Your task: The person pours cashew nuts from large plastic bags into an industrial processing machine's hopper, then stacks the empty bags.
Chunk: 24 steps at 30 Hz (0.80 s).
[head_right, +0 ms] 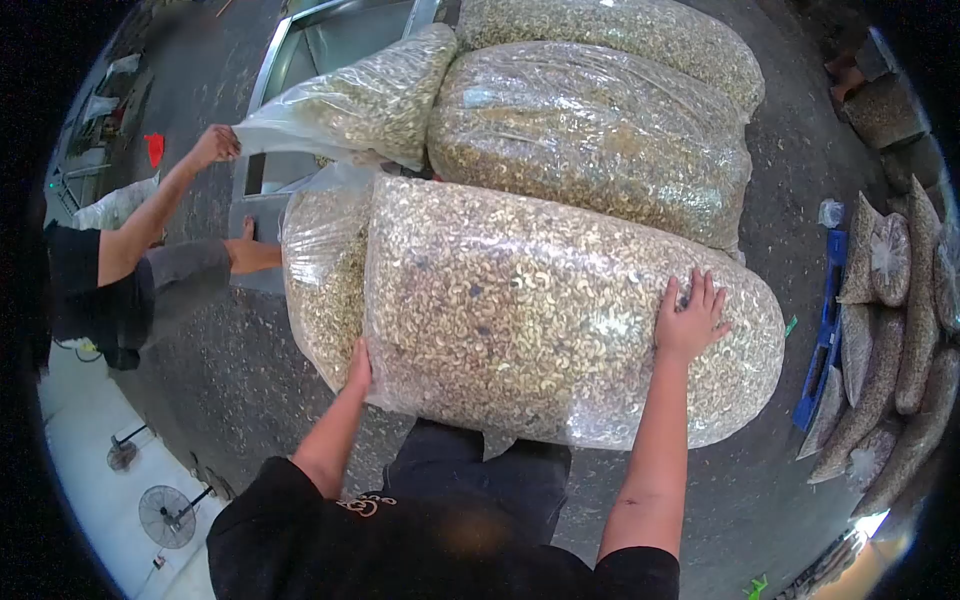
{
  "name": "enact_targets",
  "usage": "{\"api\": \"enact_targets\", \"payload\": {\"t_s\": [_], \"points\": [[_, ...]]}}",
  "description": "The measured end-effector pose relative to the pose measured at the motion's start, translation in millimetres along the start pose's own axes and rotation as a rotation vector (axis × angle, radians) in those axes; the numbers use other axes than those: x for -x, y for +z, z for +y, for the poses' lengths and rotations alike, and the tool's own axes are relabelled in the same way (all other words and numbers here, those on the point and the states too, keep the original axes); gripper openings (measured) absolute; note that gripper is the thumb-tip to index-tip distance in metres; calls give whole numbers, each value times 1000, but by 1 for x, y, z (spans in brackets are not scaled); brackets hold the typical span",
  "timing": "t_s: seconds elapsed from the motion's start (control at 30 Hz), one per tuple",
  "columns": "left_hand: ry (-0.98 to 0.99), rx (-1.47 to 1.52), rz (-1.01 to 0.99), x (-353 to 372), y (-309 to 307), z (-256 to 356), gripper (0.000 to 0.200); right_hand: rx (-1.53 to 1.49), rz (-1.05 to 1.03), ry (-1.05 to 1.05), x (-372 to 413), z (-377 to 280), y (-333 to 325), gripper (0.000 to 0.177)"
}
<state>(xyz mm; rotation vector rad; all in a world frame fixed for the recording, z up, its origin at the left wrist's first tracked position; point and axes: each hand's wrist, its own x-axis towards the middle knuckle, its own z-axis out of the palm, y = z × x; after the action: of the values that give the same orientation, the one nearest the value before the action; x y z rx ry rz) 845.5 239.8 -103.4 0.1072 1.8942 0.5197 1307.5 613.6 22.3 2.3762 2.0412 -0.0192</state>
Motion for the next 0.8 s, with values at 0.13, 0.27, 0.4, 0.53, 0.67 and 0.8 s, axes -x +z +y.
{"api": "enact_targets", "payload": {"t_s": [0.13,0.27,0.4,0.53,0.67,0.8], "points": [[250,131,328,0,11,-59,62,-4,5,0,2,1,2,52],[164,560,253,-24,12,-76,64,29,-36,5,-1,1,6,54],[234,282,507,-45,3,-115,63,1,2,-40,9,7,11,58],[163,176,655,-9,13,-69,59,-13,39,-50,3,4,9,61],[169,156,751,-4,18,-73,59,-30,6,-56,9,4,13,62],[32,-107,805,21,16,-46,54,-16,39,-45,7,2,12,63]]}}
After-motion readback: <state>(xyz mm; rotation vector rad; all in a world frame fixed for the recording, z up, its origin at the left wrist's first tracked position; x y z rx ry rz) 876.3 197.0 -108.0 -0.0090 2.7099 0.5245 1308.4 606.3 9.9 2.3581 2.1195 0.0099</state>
